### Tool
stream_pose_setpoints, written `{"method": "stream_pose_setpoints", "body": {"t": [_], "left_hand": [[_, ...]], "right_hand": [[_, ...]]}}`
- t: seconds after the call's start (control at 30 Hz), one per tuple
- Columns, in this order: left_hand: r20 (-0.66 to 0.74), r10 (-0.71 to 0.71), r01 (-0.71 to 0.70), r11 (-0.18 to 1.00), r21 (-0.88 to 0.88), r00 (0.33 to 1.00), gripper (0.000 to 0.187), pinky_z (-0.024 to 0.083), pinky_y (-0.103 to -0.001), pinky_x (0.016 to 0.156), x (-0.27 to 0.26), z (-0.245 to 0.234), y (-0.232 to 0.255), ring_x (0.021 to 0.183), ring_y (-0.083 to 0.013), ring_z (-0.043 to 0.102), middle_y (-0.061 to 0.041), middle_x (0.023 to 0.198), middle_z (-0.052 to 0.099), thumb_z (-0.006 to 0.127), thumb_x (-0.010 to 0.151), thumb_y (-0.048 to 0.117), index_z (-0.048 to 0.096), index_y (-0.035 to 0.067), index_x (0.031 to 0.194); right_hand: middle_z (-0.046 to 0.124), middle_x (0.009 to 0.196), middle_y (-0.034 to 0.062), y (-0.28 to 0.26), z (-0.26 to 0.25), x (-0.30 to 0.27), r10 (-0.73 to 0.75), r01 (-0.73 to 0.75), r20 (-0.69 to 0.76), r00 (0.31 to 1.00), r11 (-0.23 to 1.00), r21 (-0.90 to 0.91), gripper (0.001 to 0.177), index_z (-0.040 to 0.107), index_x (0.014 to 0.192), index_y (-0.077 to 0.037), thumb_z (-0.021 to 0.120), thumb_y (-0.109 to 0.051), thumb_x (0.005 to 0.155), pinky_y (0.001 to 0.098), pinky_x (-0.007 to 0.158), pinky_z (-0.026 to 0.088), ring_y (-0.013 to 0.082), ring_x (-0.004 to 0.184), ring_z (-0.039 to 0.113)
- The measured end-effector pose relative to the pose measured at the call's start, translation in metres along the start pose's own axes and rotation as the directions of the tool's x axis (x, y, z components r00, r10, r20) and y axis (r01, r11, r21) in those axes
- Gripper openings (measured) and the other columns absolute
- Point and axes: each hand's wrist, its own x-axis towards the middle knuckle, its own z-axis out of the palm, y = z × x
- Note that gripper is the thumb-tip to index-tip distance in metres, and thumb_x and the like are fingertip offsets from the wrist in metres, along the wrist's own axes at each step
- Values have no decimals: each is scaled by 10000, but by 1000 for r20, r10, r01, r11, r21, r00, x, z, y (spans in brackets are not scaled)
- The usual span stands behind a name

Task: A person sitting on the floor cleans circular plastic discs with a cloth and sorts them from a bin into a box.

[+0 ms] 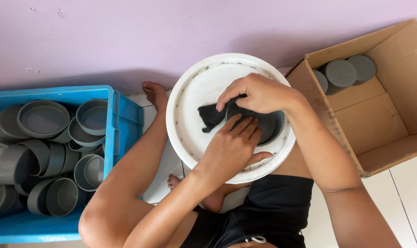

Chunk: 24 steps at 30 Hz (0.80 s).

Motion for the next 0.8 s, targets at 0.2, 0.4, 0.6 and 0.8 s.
{"method": "stream_pose_setpoints", "body": {"t": [0.2,0.4,0.6,0.8], "left_hand": [[43,12,-12,1000,20,999,435,509,-401,1024,-2,20,-8,1319,-261,707,-136,1312,791,728,1000,426,794,90,1268],[48,-40,40,999,2,998,428,508,-369,965,-2,21,-3,1308,-239,715,-120,1309,798,711,1015,438,802,109,1272],[77,-73,71,997,26,994,420,500,-366,943,0,18,2,1303,-234,718,-127,1295,799,715,1009,431,800,120,1279],[-21,-101,102,991,90,995,437,512,-383,882,-5,30,7,1272,-270,740,-156,1259,808,730,1002,441,804,97,1262]], "right_hand": [[804,1283,140,-7,-6,-2,17,-15,63,998,999,-33,425,828,1214,-157,564,32,940,584,1064,545,397,1259,716],[748,1409,176,17,-10,-19,20,-9,-73,997,989,148,432,758,1377,-108,616,15,989,585,1150,480,379,1383,631],[731,1403,-81,34,50,-57,172,-223,-598,783,975,-12,443,709,1460,-316,665,-115,1068,442,1086,529,228,1316,670],[695,1470,74,18,89,-81,169,-347,-780,602,935,-65,507,610,1563,-169,665,-157,1059,540,955,593,370,1209,709]]}}
